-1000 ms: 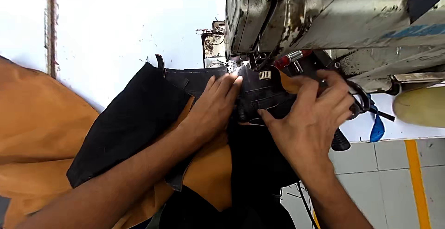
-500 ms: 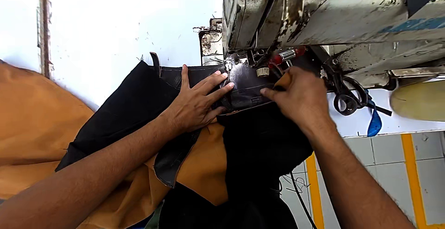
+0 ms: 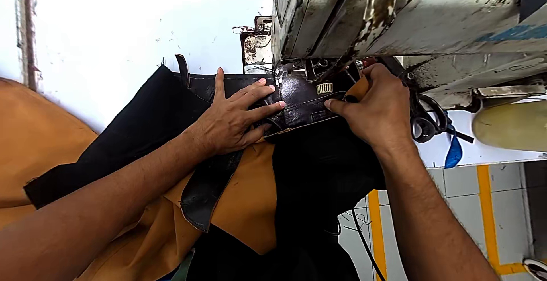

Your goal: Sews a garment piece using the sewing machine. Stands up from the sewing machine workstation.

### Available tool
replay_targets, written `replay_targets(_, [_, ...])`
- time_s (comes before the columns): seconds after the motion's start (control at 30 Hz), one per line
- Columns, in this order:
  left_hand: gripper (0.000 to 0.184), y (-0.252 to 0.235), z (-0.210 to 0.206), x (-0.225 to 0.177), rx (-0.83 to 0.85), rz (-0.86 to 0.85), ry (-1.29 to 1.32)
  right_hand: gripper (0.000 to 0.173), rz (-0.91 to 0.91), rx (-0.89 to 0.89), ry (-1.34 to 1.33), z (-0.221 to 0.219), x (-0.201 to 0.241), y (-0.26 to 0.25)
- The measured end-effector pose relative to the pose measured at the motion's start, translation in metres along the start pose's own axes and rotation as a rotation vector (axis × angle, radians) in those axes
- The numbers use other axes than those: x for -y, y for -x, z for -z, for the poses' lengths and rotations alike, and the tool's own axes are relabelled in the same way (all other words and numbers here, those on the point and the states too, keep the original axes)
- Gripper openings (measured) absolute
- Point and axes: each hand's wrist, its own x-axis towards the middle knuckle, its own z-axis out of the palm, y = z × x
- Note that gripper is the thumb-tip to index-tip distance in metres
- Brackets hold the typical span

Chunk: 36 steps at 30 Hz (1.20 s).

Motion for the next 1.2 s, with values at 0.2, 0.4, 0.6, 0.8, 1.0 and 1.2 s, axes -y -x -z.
replay_targets(0.2, [0.047,-0.007,0.004,0.01,0.0,-0.003,-0.011,0.059,-0.01,-0.008,0.004,0.0,0.004,-0.007])
replay_targets(0.4, [0.045,-0.013,0.006,0.021,-0.02,-0.026,-0.012,0.056,0.009,-0.037,0.015,0.001,0.009,-0.012])
replay_targets(0.6, [0.044,-0.017,0.008,0.028,-0.026,-0.041,-0.019,0.05,0.017,-0.046,0.018,-0.001,0.011,-0.018])
replay_targets(0.8, [0.04,-0.022,0.01,0.035,-0.047,-0.082,-0.03,0.049,0.056,-0.082,0.033,-0.005,0.009,-0.023])
replay_targets(1.0, [0.042,-0.022,0.023,0.024,0.068,-0.07,-0.042,0.055,0.072,-0.109,0.123,-0.004,0.013,-0.01])
replay_targets(1.2, [0.048,0.017,0.068,-0.119,0.385,-0.019,-0.128,0.05,0.708,0.003,0.386,0.008,0.028,0.096])
